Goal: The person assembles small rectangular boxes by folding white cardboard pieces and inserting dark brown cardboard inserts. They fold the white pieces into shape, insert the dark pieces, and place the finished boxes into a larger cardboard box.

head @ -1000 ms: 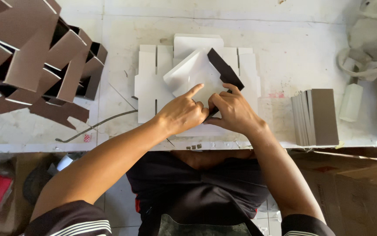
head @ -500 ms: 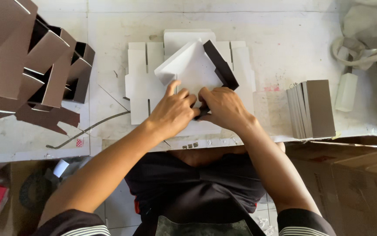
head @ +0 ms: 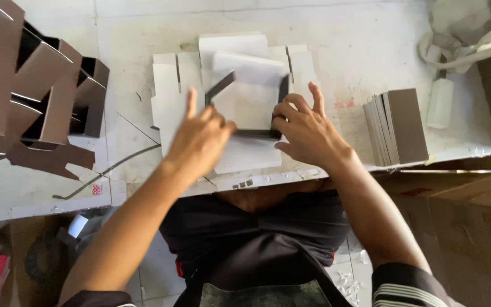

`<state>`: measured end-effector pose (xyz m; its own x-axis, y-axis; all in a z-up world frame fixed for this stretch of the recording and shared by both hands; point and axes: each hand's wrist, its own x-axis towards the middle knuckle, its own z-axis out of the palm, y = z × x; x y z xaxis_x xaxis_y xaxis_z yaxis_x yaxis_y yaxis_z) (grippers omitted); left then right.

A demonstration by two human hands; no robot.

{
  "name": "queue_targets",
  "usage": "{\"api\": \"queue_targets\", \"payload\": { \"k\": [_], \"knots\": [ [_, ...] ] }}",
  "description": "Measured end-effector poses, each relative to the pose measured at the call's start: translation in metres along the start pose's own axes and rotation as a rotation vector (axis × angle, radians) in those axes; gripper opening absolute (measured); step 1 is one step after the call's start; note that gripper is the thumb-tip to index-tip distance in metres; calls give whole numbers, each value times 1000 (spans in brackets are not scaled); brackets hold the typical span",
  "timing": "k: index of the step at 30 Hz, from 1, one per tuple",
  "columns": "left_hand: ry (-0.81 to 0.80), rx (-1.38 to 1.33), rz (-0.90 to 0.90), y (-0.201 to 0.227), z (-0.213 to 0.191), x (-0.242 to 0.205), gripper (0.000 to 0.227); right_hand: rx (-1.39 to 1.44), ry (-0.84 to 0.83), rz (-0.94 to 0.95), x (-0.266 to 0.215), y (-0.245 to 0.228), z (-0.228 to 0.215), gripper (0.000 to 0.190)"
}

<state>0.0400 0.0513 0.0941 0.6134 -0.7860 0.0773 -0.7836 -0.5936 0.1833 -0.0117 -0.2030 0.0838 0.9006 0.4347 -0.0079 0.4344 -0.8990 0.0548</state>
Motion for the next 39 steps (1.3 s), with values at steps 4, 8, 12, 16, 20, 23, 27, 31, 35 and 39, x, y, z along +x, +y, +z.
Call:
{"api": "queue_targets", "payload": {
  "k": [4, 8, 12, 16, 20, 23, 27, 31, 35, 39],
  "knots": [
    [220, 55, 111, -6, 41, 12, 14, -22, 220, -155, 3, 0, 39, 18],
    [183, -112, 114, -4, 94, 18, 12, 180, 285, -237, 10, 2, 71, 23],
    [175, -192, 189, -15, 83, 22, 5, 123, 163, -249, 22, -1, 50, 37],
    [94, -240, 175, -29, 68, 22, 12, 240, 241, -301, 29, -4, 54, 29],
    [34, -224, 158, -40, 71, 22, 11, 181, 330, -349, 35, -10, 56, 13],
    [15, -197, 158, -43, 77, 23, 11, 158, 347, -365, 33, -9, 71, 21],
    [-43, -156, 132, -44, 72, 25, 11, 154, 276, -344, 34, -10, 65, 17],
    [-25, -146, 156, -45, 88, 30, 9, 123, 70, -291, 31, -11, 52, 11],
    [-77, -121, 130, -47, 94, 34, 14, 166, 59, -250, 26, -10, 45, 16],
    [-124, -122, 96, -42, 79, 35, 13, 181, 25, -222, 27, -7, 38, 22]
  ]
}}
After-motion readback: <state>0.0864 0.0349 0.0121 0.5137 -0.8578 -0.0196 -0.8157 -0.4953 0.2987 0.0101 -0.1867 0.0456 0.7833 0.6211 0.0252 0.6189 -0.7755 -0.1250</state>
